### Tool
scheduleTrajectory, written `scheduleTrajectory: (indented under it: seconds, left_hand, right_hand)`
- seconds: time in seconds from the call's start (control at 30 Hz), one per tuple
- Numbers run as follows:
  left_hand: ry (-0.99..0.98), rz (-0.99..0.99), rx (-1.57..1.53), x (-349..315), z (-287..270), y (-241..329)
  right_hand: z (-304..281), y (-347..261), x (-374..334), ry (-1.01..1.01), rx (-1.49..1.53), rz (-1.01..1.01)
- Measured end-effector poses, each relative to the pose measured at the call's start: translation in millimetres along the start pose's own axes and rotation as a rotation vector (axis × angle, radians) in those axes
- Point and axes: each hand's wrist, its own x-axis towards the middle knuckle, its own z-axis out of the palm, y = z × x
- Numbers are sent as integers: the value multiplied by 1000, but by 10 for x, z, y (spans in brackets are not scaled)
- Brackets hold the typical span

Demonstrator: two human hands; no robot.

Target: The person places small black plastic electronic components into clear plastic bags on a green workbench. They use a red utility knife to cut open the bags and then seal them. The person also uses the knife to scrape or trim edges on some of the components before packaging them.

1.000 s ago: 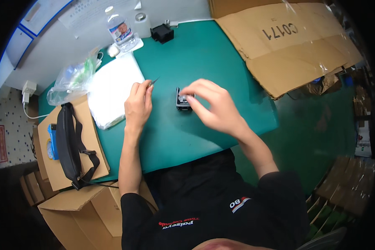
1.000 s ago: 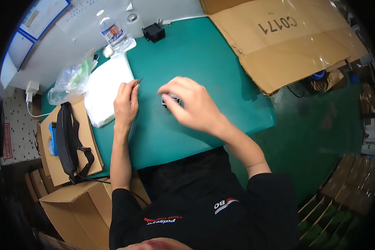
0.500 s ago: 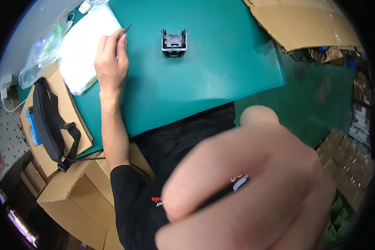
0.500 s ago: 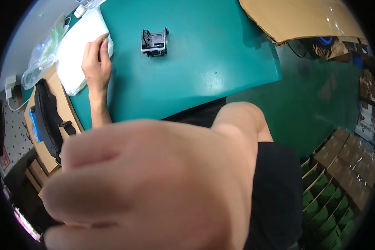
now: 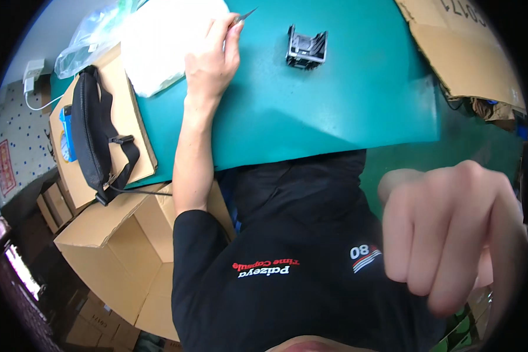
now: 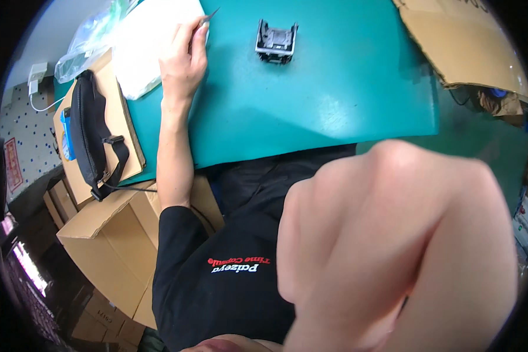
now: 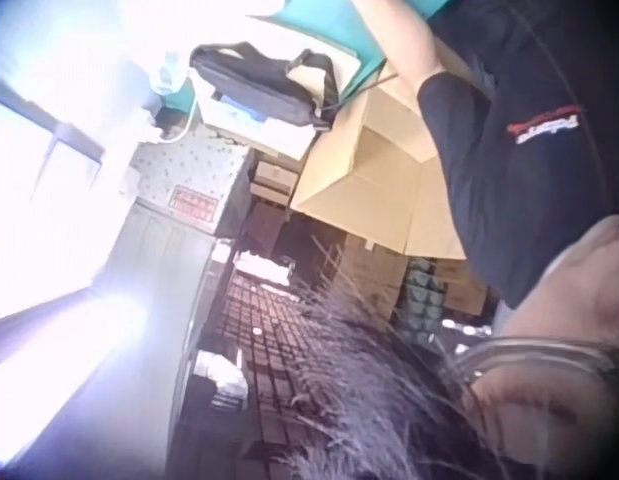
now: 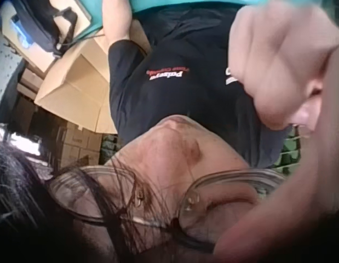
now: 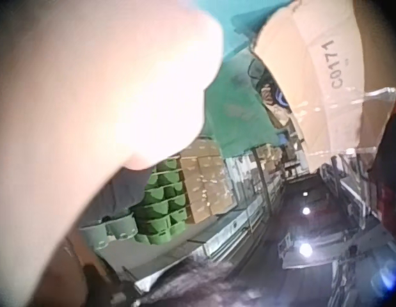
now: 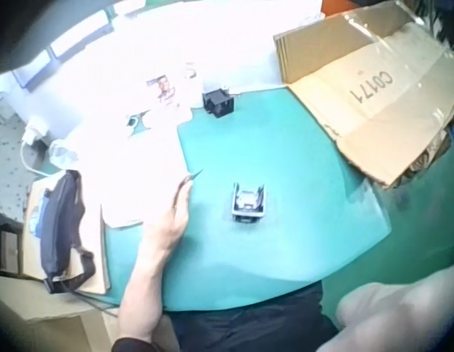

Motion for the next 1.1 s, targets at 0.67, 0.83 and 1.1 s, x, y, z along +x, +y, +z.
scheduleTrajectory:
  seconds: [0.67,0.83,1.1]
  left_hand:
    - [99,315,211,-40,35,101]
    - [100,205,93,-44,24,140]
    - [132,279,110,-71,99,94]
  right_hand:
    - [-50,-16,-338,-381,801,404]
    - [-9,136,-403,-274,1062,259]
    - [70,-7,-541,-253,937,477]
